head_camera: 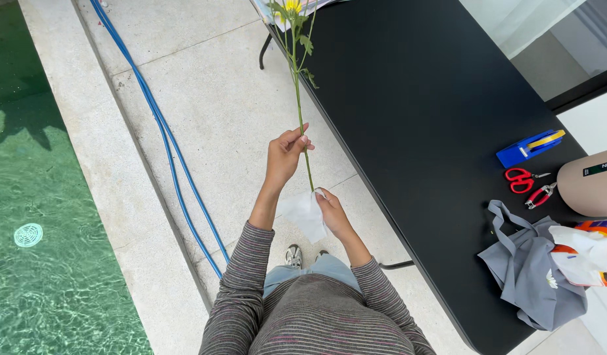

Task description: The person takes flower stems out of a bucket and wipes the lower part of each stem with a white tissue. They place the cleaned stems on the table, handling yellow flowers and purple flowers.

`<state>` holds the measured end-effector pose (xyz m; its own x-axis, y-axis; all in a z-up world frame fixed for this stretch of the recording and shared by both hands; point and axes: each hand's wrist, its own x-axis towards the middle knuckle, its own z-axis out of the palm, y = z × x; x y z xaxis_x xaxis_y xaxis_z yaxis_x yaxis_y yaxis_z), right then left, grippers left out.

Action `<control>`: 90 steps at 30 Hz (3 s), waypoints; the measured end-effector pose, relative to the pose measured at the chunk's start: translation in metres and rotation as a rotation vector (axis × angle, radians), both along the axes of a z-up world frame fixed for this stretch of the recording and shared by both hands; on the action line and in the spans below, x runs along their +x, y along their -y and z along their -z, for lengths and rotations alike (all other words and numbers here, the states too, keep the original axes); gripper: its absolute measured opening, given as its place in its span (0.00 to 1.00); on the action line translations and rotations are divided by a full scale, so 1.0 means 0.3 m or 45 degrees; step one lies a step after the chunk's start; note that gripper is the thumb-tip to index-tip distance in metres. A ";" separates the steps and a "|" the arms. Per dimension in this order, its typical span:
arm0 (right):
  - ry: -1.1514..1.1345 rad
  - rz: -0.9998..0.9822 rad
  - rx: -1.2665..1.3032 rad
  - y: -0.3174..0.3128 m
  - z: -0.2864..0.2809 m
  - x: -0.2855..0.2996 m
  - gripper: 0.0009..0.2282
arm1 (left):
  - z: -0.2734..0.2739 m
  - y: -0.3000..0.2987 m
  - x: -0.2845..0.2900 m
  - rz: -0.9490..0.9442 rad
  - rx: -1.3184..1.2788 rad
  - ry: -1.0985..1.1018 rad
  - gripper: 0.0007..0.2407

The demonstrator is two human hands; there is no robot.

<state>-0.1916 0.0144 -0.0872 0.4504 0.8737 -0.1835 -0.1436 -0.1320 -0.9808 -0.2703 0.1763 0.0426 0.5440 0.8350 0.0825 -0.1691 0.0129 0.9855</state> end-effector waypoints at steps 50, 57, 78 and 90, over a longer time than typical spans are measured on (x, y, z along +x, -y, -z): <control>-0.239 0.238 0.078 -0.187 -0.283 0.025 0.14 | 0.087 0.000 0.009 0.429 0.208 -0.336 0.08; -0.276 0.038 0.029 -0.056 -0.038 0.081 0.16 | -0.023 -0.001 -0.001 0.422 0.239 -0.353 0.08; -0.359 0.348 -0.108 0.153 -0.056 0.290 0.20 | 0.133 -0.037 0.708 0.771 0.313 -0.561 0.10; 0.230 0.786 -0.521 0.060 0.180 0.708 0.10 | 0.367 0.065 1.281 1.151 0.374 -0.725 0.09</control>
<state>0.0210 -0.0037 -0.1411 0.8891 0.3316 -0.3153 -0.1510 -0.4378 -0.8863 0.1140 0.1568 -0.0677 0.9647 0.0999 -0.2438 0.2634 -0.3441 0.9012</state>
